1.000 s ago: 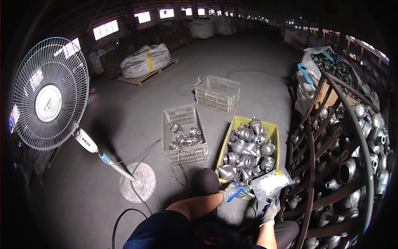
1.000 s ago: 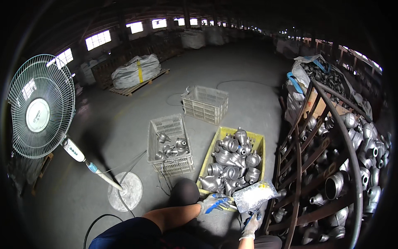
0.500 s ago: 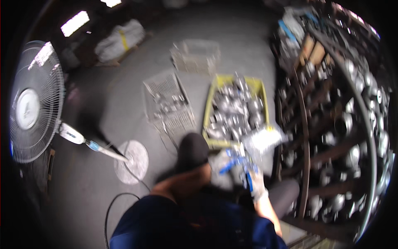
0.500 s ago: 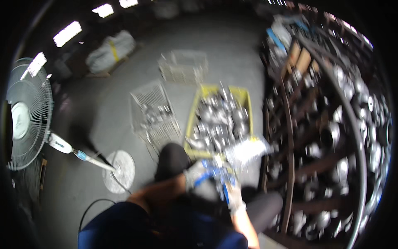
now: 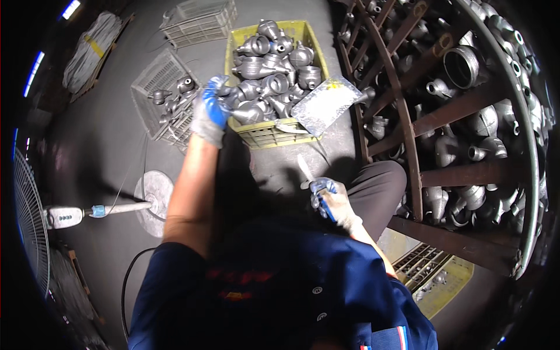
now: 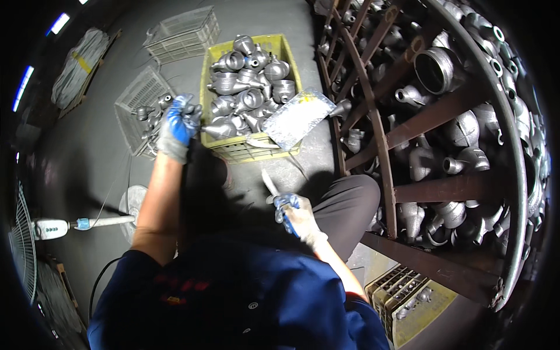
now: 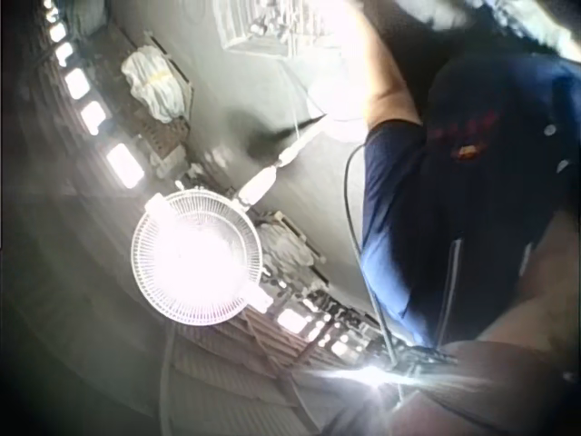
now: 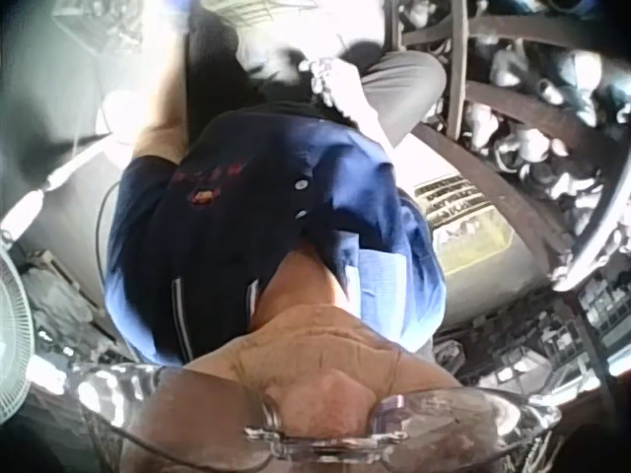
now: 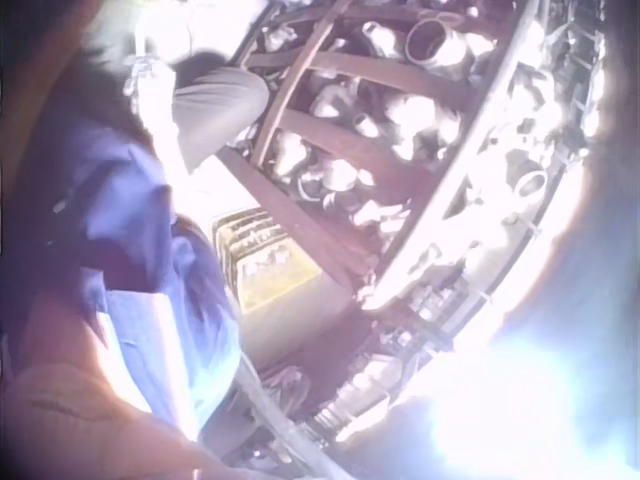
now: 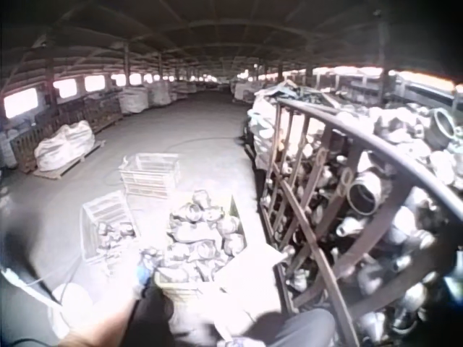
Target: Cleaning and deburring metal casting parts using a small scraper tool.
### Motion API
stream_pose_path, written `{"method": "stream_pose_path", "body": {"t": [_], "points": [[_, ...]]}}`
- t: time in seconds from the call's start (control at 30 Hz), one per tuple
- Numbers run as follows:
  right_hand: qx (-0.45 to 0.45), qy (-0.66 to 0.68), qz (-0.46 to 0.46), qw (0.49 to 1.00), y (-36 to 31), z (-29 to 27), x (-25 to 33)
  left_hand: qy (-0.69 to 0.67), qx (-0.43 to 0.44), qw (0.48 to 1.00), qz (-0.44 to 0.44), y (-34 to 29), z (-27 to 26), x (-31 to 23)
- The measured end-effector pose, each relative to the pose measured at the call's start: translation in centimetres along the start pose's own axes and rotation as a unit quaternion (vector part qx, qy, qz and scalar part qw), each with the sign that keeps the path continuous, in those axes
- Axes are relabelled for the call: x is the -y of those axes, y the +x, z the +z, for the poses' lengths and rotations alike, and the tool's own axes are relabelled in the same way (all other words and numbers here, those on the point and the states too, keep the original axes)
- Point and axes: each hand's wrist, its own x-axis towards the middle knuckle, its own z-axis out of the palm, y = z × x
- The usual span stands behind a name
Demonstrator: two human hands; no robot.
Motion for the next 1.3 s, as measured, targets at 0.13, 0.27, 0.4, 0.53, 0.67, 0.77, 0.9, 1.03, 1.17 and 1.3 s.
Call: {"method": "stream_pose_path", "body": {"t": [0.13,0.27,0.4,0.53,0.67,0.77,0.9,1.03,1.17,1.3], "points": [[-0.005,0.095,-0.052,0.994,1.1,-0.7,1.8,0.099,0.164,0.981,-0.006,-0.3,-1.9,2.6],[-0.011,0.101,-0.049,0.994,2.3,-0.2,3.4,0.133,0.152,0.977,-0.068,-2.1,0.7,8.2],[-0.043,0.082,-0.026,0.995,3.4,-1.3,2.4,0.175,0.174,0.968,-0.033,4.2,0.4,14.7],[-0.073,0.100,0.004,0.992,4.0,-2.2,1.7,0.594,0.195,0.755,0.199,7.0,3.2,16.8],[-0.121,0.107,-0.003,0.987,4.5,-2.0,1.7,0.698,0.189,0.641,0.258,7.6,5.9,17.6],[-0.128,0.110,0.003,0.986,4.9,-1.5,1.6,0.641,0.252,0.724,0.039,11.6,3.9,18.7],[-0.132,0.146,-0.034,0.980,4.9,-2.5,1.2,0.223,0.364,0.873,-0.235,11.7,3.1,18.7],[-0.158,0.119,-0.097,0.975,4.0,-2.3,2.7,0.154,0.396,0.852,-0.307,8.0,2.1,14.5],[-0.173,0.078,-0.151,0.970,1.5,-1.4,5.3,0.053,0.411,0.879,-0.234,-1.1,3.5,9.5],[-0.209,0.013,-0.182,0.961,-0.3,-1.2,6.8,0.038,0.452,0.860,-0.234,-6.0,3.5,6.4]]}}
